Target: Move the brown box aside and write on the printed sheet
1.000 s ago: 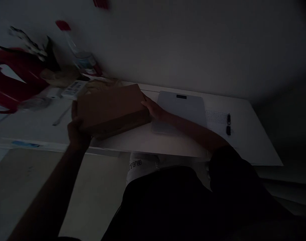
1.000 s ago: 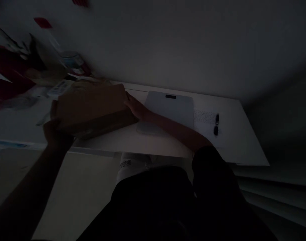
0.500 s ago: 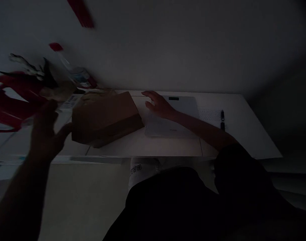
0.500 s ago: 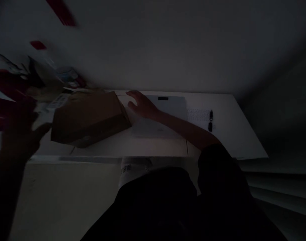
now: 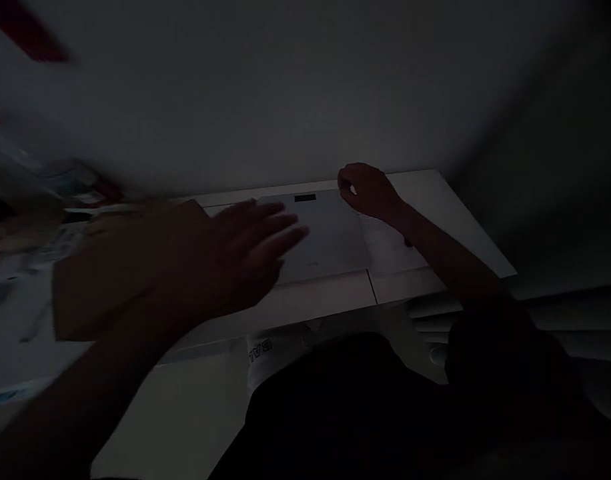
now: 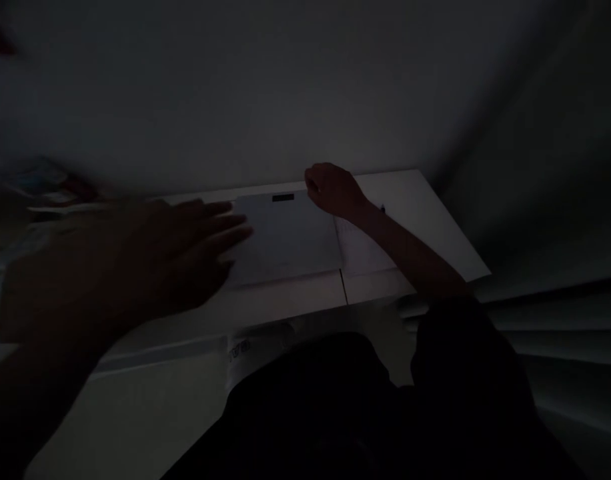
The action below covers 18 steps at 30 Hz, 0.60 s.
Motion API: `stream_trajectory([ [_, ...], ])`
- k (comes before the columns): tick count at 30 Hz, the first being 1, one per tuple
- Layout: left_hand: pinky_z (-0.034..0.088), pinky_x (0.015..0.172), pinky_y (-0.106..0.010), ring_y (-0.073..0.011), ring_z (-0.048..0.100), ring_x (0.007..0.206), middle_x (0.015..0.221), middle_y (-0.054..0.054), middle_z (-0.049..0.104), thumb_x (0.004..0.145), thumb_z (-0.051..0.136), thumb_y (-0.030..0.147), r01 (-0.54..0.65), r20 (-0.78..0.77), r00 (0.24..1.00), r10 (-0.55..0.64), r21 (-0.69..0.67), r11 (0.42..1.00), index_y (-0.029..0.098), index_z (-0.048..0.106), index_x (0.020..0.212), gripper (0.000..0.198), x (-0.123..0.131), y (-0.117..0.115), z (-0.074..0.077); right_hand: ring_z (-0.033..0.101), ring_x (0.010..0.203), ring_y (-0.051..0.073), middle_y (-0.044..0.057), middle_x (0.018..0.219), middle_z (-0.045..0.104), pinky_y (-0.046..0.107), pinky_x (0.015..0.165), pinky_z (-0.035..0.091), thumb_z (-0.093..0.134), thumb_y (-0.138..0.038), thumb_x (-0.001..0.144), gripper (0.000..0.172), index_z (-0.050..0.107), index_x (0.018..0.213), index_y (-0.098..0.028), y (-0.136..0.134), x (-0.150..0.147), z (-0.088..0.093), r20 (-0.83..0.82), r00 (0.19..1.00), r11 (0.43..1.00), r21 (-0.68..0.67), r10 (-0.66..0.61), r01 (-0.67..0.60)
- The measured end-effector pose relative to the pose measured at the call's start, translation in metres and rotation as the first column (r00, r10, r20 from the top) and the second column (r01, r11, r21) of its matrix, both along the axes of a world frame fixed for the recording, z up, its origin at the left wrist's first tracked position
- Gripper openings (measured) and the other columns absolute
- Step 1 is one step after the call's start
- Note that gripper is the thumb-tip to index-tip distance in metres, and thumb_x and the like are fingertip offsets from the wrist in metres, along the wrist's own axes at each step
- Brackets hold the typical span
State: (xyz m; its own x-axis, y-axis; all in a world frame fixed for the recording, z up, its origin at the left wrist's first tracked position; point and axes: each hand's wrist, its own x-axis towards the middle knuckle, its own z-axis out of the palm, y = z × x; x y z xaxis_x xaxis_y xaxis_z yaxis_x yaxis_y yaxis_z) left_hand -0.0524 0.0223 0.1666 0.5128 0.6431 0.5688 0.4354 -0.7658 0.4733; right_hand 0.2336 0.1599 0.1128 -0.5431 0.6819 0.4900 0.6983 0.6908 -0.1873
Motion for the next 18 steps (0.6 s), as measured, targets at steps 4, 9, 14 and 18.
stream_trajectory([
  [4, 0.040, 0.114, -0.054, -0.0336, 0.053, 0.131, 0.138, -0.015, 0.057, 0.094, 0.060, 0.014, 0.367, -0.569, 0.823, 0.002, 0.533, 0.762, 0.012, 0.055, 0.140, 0.047, 0.047, 0.006, -0.024, 0.053, 0.081, 0.022, 0.009, 0.088, 0.057, 0.032, 0.064, 0.035, 0.045, -0.011, 0.096, 0.014, 0.052, 0.084, -0.013, -0.013, 0.038, -0.007, 0.234, 0.953, 0.979, -0.020, -0.193, 0.204],
  [9, 0.043, 0.110, -0.049, -0.0291, 0.054, 0.128, 0.136, -0.013, 0.058, 0.102, 0.051, 0.021, 0.537, -0.665, 0.745, -0.047, 0.557, 0.633, 0.015, 0.055, 0.141, 0.040, 0.105, 0.005, -0.059, 0.054, 0.081, 0.020, 0.007, 0.093, 0.059, 0.030, 0.060, 0.027, 0.051, -0.013, 0.101, 0.011, 0.058, 0.094, -0.012, -0.024, 0.092, -0.022, 0.363, 0.881, 0.930, -0.090, -0.302, 0.356],
  [14, 0.041, 0.111, -0.051, -0.0326, 0.049, 0.132, 0.144, -0.015, 0.051, 0.105, 0.041, 0.027, 0.600, -0.744, 0.662, -0.092, 0.452, 0.660, 0.016, 0.047, 0.150, 0.047, 0.154, 0.002, -0.094, 0.055, 0.076, 0.018, 0.002, 0.089, 0.063, 0.027, 0.057, 0.027, 0.057, -0.013, 0.096, 0.006, 0.060, 0.101, -0.015, -0.037, 0.138, -0.041, 0.330, 0.872, 0.844, -0.281, -0.361, 0.456],
  [18, 0.043, 0.108, -0.051, -0.0337, 0.049, 0.132, 0.146, -0.016, 0.050, 0.105, 0.034, 0.026, 0.586, -0.761, 0.640, -0.105, 0.395, 0.707, 0.015, 0.048, 0.150, 0.048, 0.192, -0.001, -0.110, 0.056, 0.070, 0.016, -0.001, 0.085, 0.063, 0.026, 0.055, 0.027, 0.058, -0.011, 0.092, 0.023, 0.057, 0.114, -0.018, -0.045, 0.156, -0.052, 0.255, 0.893, 0.803, -0.394, -0.371, 0.447],
])
